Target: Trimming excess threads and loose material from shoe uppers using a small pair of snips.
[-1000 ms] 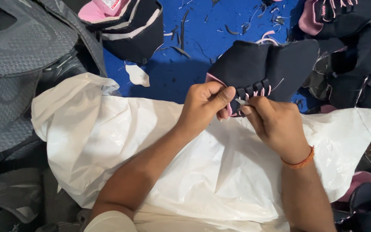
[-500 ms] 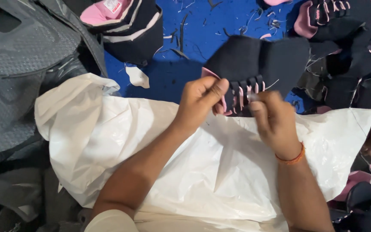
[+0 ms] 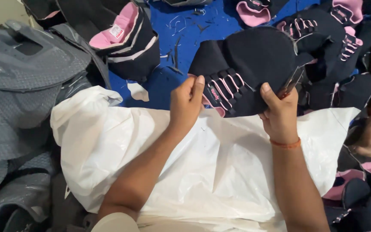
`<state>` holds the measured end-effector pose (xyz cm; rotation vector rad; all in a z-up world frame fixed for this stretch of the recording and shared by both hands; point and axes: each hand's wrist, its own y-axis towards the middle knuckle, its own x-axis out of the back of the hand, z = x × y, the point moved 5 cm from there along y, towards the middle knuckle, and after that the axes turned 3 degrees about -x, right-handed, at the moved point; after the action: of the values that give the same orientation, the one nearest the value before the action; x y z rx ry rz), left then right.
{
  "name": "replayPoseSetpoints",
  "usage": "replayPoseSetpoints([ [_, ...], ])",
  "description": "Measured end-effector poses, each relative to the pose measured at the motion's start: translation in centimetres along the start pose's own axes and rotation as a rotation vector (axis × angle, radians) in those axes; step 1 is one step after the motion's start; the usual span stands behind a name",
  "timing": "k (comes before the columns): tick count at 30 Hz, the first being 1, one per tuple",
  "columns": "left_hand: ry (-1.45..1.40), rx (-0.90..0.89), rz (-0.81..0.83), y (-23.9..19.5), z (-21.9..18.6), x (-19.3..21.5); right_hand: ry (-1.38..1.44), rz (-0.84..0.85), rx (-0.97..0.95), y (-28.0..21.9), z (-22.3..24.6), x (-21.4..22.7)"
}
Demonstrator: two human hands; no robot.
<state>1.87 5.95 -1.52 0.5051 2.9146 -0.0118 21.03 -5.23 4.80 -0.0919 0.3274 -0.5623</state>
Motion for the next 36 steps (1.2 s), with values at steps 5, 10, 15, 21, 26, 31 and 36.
replayPoseSetpoints([
  [5, 0.57, -0.606, -0.086, -1.7, -7.2, -0.8, -0.173, -0.024, 0.063, -0.5, -0.6, -0.5],
  [10, 0.635, -0.846, 0.086, -3.3, -8.0, -2.6, -0.234, 0.049, 0.019, -0.9, -2.1, -0.6],
  [15, 0.631, -0.75, 0.122, -2.6, -6.5, -2.9, -0.305, 0.123, 0.024, -1.0, -3.7, 0.0],
  [21, 0.088, -0.308, 0.031, 0.8, -0.4, 0.4, -0.123, 0.143, 0.013, -1.1, -1.8, -2.3],
  [26, 0.069, -0.428, -0.215, 2.0, -5.8, 4.4, -0.104, 0.172, 0.06, -1.2, -0.5, -1.4],
  [31, 0.456, -0.849, -0.097, -1.2, -15.3, 1.7, -0.385, 0.396, -0.044, -2.3, -3.1, 0.0],
  [36, 0.709, -0.752, 0.333, -2.2, -11.9, 0.2, -0.771, 0.584, -0.058, -2.8, -3.7, -1.9],
])
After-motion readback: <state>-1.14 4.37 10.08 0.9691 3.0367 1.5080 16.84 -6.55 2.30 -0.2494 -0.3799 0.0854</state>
